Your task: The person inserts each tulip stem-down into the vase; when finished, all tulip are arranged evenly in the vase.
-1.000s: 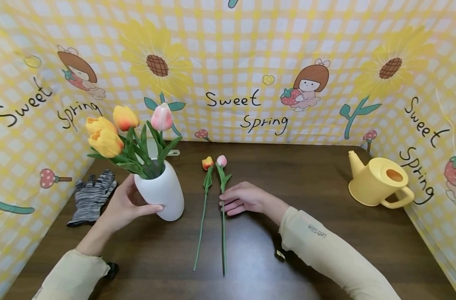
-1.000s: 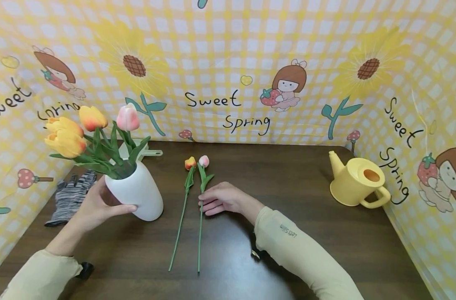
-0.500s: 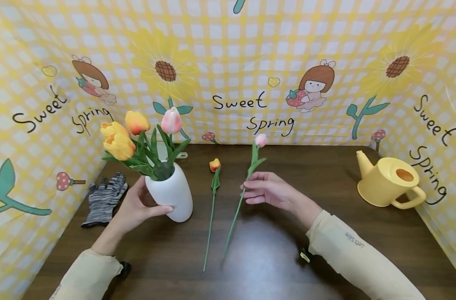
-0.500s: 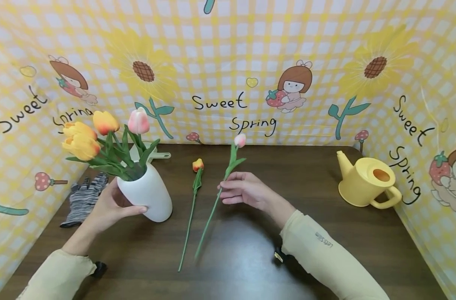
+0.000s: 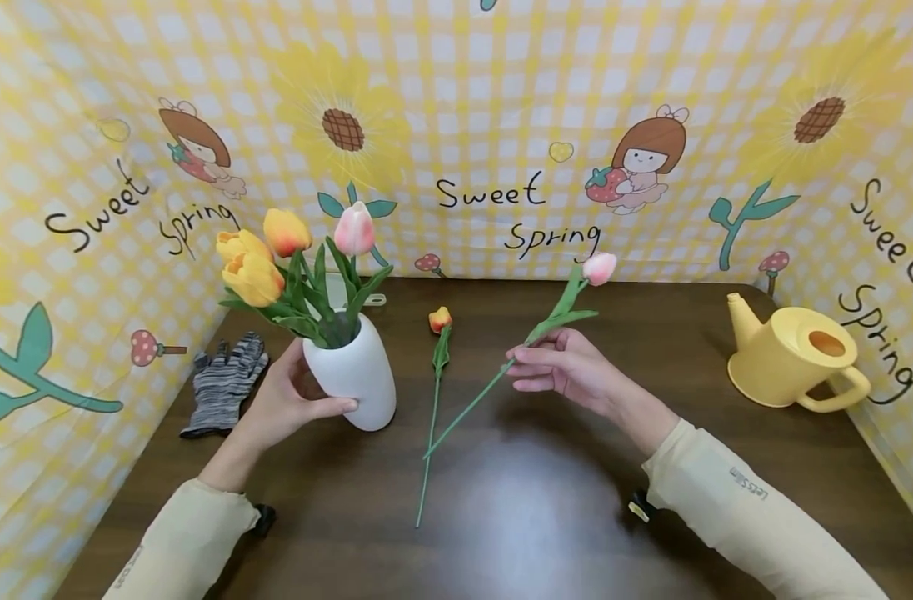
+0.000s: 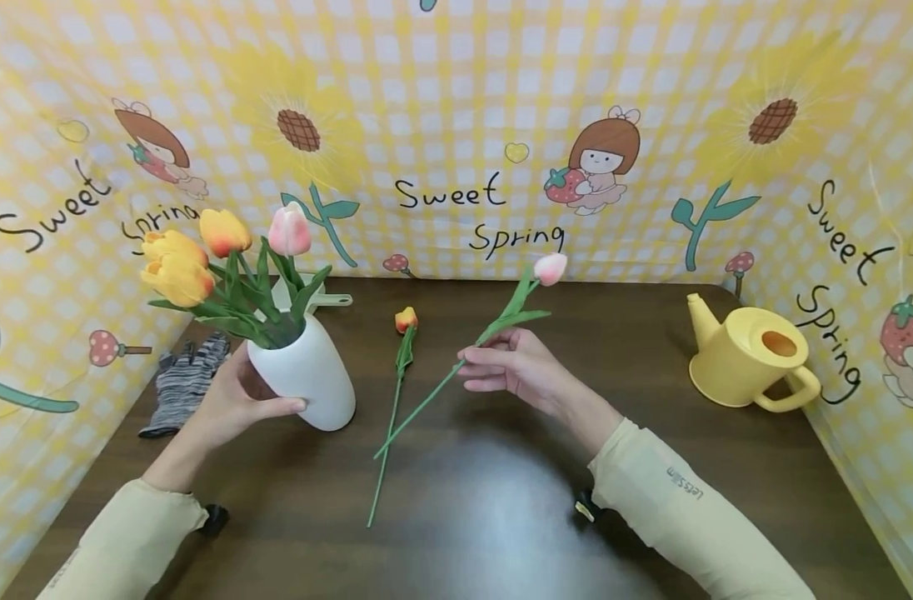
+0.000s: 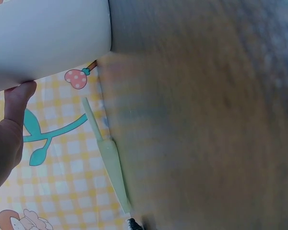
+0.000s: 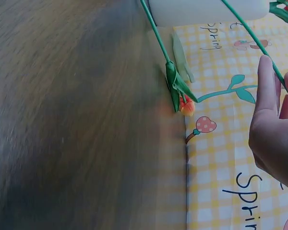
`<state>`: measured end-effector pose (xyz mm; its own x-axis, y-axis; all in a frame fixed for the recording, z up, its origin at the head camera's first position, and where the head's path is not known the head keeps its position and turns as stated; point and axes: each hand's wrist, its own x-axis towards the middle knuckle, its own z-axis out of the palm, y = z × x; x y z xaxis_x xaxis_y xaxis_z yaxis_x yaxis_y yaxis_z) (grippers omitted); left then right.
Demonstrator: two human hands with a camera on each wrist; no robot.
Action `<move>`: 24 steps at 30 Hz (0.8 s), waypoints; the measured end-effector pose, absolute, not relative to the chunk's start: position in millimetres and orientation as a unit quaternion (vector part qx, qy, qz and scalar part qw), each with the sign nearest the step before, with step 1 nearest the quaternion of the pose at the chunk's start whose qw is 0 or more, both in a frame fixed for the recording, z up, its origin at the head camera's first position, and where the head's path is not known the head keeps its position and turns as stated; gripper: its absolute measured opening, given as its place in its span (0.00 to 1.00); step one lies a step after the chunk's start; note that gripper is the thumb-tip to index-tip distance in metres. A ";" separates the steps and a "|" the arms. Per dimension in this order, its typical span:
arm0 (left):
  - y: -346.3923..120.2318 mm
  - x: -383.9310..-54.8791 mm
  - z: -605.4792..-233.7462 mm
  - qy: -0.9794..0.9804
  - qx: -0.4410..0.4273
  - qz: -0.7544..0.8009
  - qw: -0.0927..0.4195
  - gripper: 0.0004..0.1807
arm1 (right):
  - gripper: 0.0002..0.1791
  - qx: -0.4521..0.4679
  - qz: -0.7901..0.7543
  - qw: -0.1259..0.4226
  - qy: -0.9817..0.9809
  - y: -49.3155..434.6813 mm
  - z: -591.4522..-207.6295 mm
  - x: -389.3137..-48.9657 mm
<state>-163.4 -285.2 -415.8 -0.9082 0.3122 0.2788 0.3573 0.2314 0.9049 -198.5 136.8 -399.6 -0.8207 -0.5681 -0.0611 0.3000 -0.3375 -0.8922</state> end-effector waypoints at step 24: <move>-285.4 -164.6 -415.3 -0.789 -0.208 -0.578 0.022 0.54 | 0.04 -0.265 -0.796 0.145 0.524 135.7 -327.2 -197.3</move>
